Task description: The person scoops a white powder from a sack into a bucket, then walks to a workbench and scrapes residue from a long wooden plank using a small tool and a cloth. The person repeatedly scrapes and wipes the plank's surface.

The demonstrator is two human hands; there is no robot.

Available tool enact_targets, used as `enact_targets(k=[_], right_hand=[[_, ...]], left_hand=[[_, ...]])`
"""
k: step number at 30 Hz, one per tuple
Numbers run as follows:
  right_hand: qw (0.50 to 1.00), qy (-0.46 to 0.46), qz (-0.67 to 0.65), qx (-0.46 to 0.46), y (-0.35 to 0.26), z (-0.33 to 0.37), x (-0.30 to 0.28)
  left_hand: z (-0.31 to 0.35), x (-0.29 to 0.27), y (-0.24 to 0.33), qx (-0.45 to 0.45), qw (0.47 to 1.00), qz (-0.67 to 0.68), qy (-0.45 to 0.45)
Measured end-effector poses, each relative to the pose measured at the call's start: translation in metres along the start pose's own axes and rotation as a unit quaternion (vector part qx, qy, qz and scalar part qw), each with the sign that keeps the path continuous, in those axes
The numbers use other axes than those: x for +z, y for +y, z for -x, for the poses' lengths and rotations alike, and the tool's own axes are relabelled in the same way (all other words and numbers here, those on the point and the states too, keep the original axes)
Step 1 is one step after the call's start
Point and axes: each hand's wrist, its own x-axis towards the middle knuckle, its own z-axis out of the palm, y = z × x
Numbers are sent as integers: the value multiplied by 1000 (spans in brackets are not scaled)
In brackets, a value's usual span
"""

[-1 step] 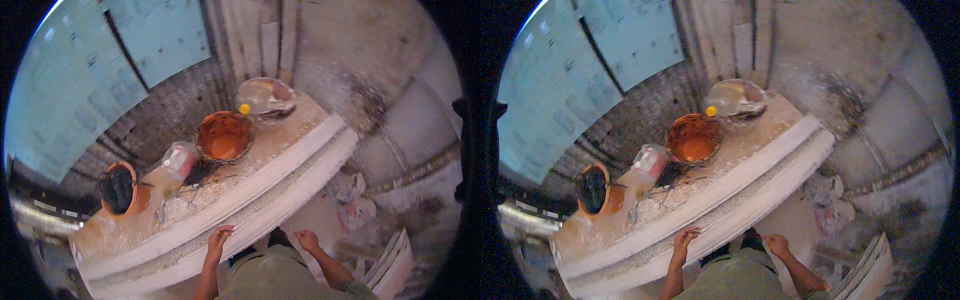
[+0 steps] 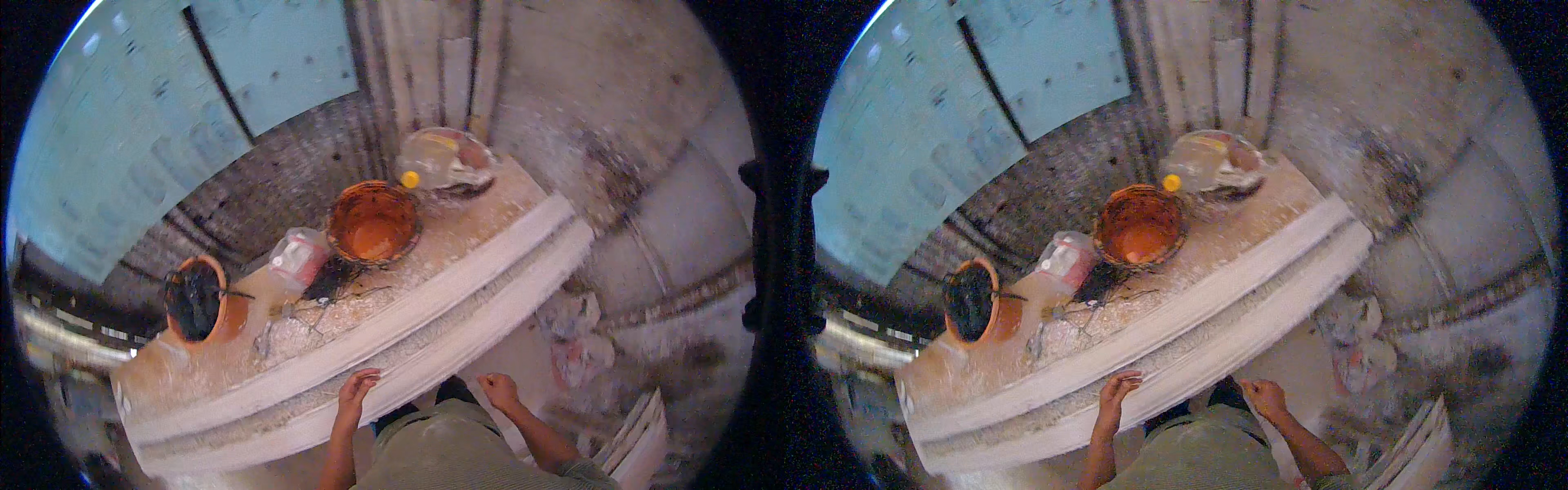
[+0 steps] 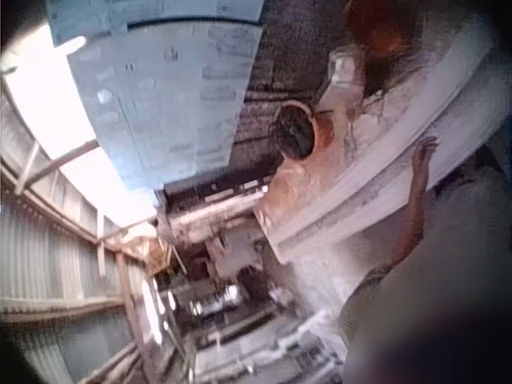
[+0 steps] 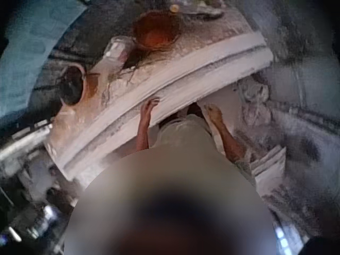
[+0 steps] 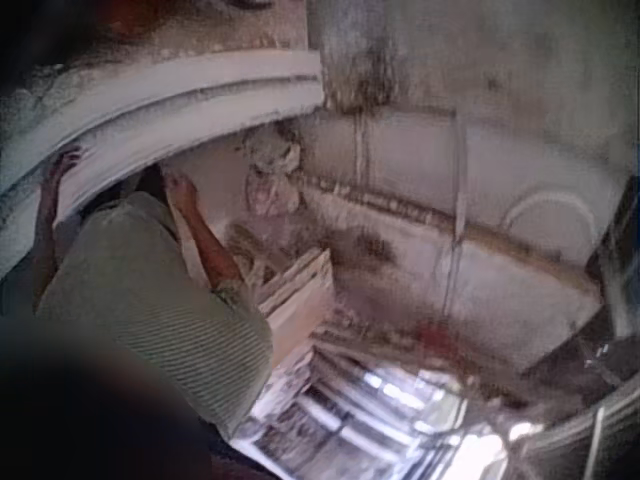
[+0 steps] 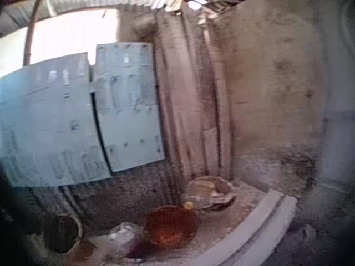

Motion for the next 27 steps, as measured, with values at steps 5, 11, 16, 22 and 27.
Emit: enact_targets(k=[5,11,16,22,27], right_hand=[[956,-23,-23,-291,-100,-99,-81],[875,8,-102,-474,-208,-201,-120],[856,98,-126,-493,-286,-250,-134],[815,142,-286,-483,-326,-244,-169],[728,190,-370,-546,-331,-215,-244]], left_hand=[[11,37,1,-8,978,45,205],[43,79,-11,-16,941,75,329],[62,99,-14,-35,920,83,382],[93,81,-5,-1,904,10,426],[131,23,36,213,844,-33,490]])
